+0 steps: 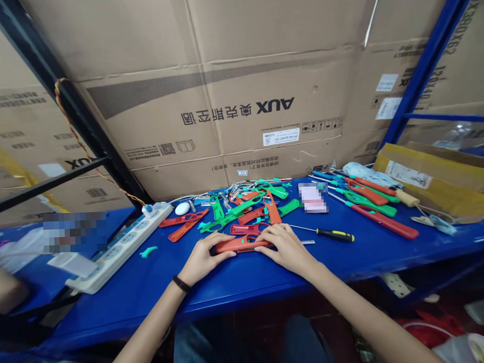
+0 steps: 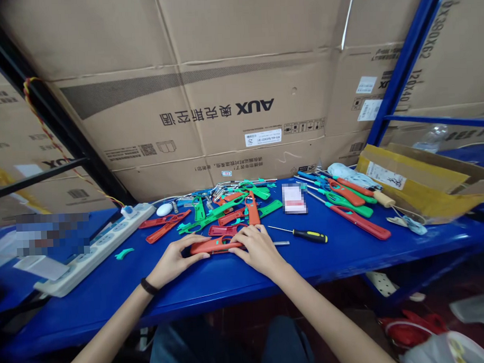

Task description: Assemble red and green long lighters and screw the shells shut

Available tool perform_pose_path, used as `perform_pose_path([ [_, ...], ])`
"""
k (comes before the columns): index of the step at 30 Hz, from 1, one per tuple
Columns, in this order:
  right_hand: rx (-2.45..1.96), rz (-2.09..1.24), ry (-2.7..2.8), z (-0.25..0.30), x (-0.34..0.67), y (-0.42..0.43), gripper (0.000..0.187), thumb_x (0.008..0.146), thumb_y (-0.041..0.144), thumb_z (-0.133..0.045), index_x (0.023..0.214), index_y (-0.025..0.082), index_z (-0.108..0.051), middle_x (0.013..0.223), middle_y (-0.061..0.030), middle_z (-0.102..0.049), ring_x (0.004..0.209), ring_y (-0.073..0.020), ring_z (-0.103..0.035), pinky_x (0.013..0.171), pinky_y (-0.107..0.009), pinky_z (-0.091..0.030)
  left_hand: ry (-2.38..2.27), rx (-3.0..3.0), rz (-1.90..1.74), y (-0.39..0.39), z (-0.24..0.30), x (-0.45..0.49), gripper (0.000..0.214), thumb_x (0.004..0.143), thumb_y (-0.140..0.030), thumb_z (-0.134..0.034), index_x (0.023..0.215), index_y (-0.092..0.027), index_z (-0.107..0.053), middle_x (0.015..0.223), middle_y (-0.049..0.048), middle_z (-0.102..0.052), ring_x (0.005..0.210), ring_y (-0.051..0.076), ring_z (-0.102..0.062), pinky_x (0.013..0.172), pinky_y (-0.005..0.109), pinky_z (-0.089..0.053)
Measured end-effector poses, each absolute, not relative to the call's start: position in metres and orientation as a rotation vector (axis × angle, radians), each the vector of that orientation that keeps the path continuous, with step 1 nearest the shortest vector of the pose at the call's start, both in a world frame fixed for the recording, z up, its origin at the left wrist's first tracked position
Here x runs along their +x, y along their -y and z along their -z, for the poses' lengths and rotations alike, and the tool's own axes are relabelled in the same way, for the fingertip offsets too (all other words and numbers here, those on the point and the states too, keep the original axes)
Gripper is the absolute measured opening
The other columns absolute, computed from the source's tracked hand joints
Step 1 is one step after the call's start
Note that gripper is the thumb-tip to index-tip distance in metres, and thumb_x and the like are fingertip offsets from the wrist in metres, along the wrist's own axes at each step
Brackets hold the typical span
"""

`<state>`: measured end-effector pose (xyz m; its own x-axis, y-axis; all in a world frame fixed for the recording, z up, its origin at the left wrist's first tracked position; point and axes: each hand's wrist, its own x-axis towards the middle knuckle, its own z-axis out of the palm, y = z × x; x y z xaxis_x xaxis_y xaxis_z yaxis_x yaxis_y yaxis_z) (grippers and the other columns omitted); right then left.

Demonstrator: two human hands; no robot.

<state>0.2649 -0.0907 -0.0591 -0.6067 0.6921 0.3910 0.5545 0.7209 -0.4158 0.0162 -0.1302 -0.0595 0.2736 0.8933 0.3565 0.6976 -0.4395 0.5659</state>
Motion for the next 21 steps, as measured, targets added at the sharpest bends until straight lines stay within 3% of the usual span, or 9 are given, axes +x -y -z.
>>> perform_pose_path([
  [13,-0.911,-0.387,2.35,0.066,0.257,0.091,0.008,0.087,0.029,-0.061,0.089,0.023,-0.067,0.098,-0.0016,-0.069,0.097,-0.0187,-0.06,0.094,-0.036,-0.039,-1.495,2.272,-0.906,0.132,0.064,0.006,0.041,0.076,-0.041,-0.071,0.112,-0.022,-0.066,0.111,0.0051,-0.069,0.106,0.022,-0.062,0.093,0.035,-0.049],
  [21,-0.899,-0.379,2.345,0.07,0.257,0.089,0.008,0.086,0.029,-0.063,0.089,0.023,-0.069,0.097,-0.0022,-0.068,0.098,-0.0186,-0.061,0.093,-0.035,-0.041,-1.486,2.329,-0.891,0.133,0.064,-0.001,0.037,0.081,-0.042,-0.065,0.112,-0.022,-0.066,0.109,0.0053,-0.07,0.104,0.022,-0.062,0.092,0.036,-0.05],
])
